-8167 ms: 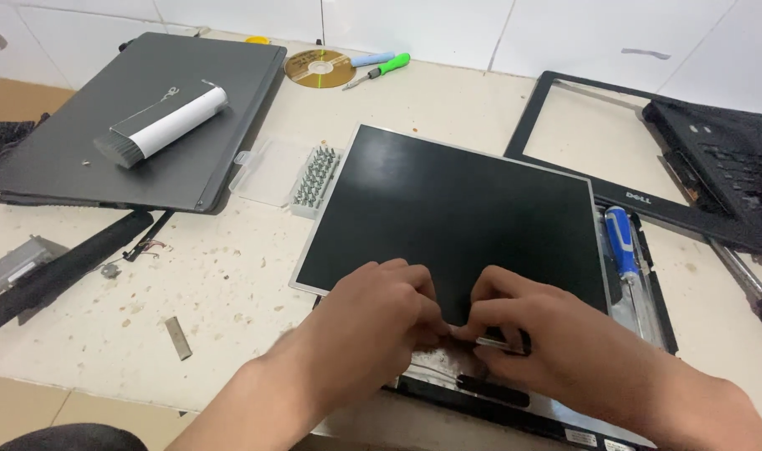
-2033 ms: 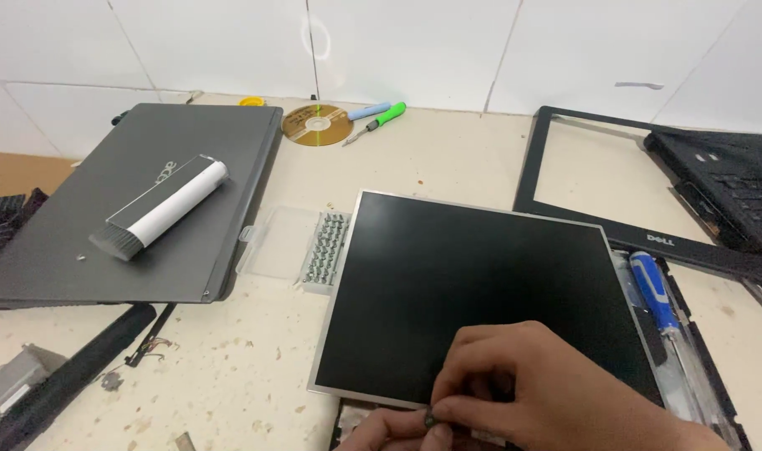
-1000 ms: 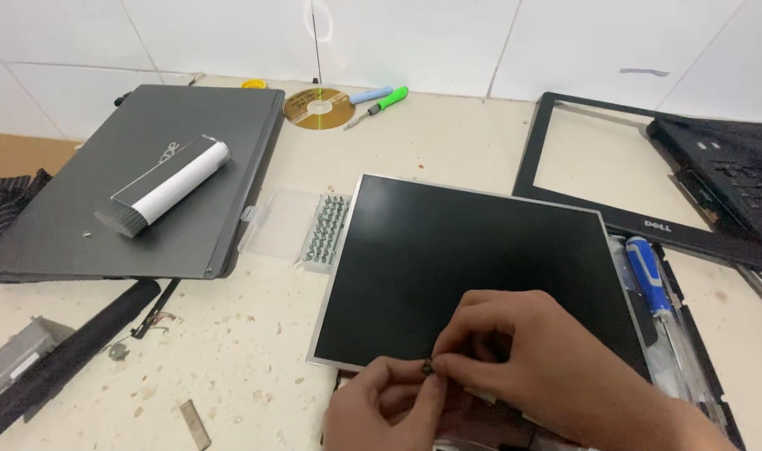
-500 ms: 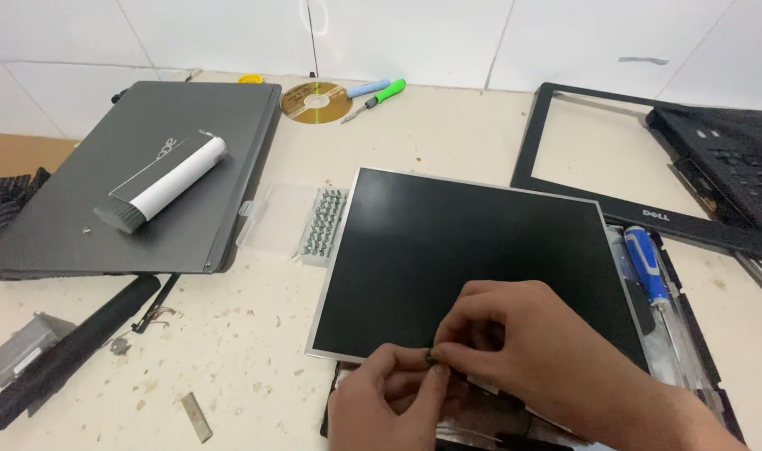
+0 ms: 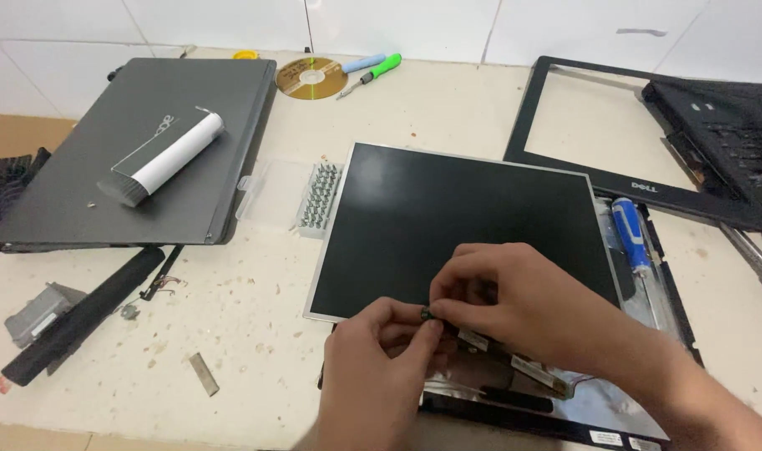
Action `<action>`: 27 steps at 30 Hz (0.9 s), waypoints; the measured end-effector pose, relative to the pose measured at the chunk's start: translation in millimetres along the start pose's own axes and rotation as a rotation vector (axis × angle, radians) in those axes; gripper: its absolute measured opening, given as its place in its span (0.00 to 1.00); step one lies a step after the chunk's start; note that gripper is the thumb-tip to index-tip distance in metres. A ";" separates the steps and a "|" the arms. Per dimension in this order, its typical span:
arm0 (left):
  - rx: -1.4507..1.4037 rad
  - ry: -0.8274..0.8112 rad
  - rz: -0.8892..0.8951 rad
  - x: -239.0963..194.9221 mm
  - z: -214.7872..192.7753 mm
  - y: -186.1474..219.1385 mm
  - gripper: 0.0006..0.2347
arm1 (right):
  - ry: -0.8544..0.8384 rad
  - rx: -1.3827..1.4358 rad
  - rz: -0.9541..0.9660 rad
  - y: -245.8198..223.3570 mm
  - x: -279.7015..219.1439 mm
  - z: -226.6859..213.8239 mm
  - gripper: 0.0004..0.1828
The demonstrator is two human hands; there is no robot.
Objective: The person works on a detached laptop screen, repeatedly peeling back and reapplying a protective strip over the ribbon cable connector at the bottom edge. They use a small screwdriver to press the connector and handle the strip with both hands. The screen remains on the workbench throughout.
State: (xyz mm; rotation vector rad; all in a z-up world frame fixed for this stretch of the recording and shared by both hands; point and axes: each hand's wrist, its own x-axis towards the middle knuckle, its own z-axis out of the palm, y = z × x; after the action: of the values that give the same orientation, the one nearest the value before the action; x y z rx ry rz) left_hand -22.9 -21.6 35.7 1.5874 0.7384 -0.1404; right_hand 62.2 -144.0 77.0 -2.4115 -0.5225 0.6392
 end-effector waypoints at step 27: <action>0.007 -0.045 0.001 7.5 7.7 -13.2 0.03 | -0.158 0.022 0.257 -17.6 -4.5 -10.5 0.11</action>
State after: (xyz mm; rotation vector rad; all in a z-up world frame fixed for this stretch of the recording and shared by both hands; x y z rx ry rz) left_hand -21.6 -26.3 19.4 1.5857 0.7029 -0.1779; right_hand 60.5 -137.6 96.9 -2.4409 -0.2671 0.9460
